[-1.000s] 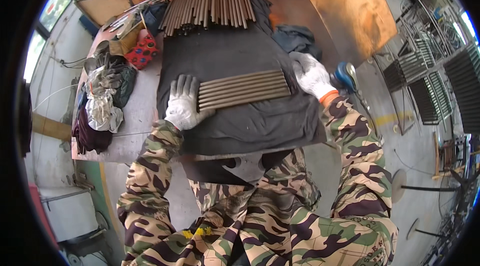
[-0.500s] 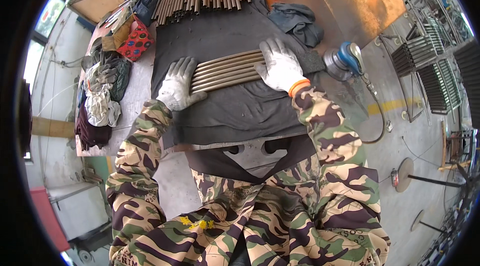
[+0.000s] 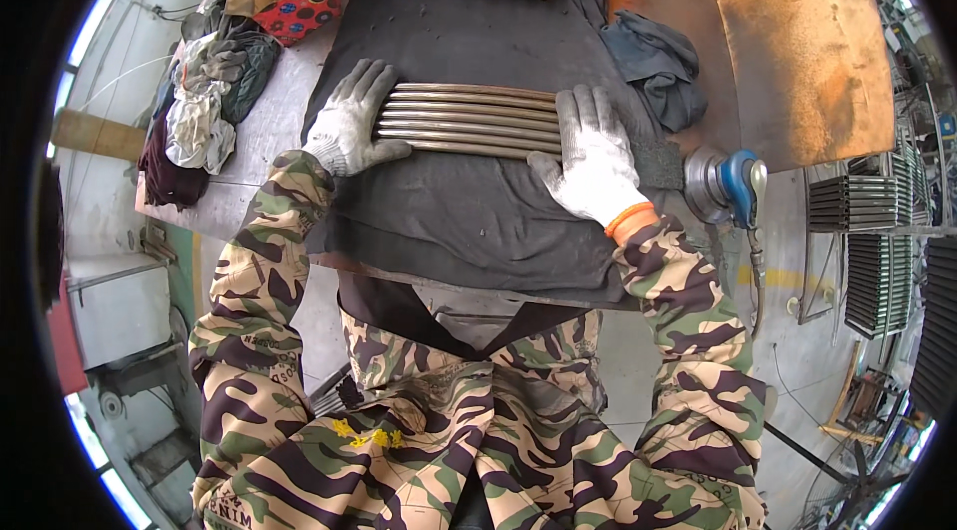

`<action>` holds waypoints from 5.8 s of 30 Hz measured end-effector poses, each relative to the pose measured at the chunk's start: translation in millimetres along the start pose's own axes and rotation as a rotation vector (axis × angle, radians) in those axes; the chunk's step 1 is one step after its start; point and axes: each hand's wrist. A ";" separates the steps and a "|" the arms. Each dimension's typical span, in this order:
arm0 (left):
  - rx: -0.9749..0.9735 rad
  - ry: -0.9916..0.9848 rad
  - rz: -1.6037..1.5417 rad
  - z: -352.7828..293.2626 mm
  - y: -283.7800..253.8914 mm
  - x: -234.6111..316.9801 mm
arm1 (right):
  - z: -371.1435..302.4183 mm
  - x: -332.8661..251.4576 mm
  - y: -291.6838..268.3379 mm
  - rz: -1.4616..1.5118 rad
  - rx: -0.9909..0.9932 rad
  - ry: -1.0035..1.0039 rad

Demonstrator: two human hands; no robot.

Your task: Grind and smooth the surface of a bundle of metal tubes using an angle grinder.

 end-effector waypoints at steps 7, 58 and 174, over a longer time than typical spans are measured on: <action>0.073 0.040 -0.025 -1.5 1.1 5.4 | -6.2 -2.7 -11.8 0.042 0.085 -0.163; 0.054 0.106 -0.066 -14.8 3.0 10.8 | -9.4 10.6 -2.2 0.231 0.090 -0.112; 0.350 -0.048 -0.068 20.8 37.4 88.5 | -14.1 45.0 -187.4 0.827 0.187 0.439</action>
Point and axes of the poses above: each hand's wrist, its own z-axis towards the middle knuckle, its own y-axis out of the palm, x = y × z, and after that the axes turned 6 degrees about -x, right-handed
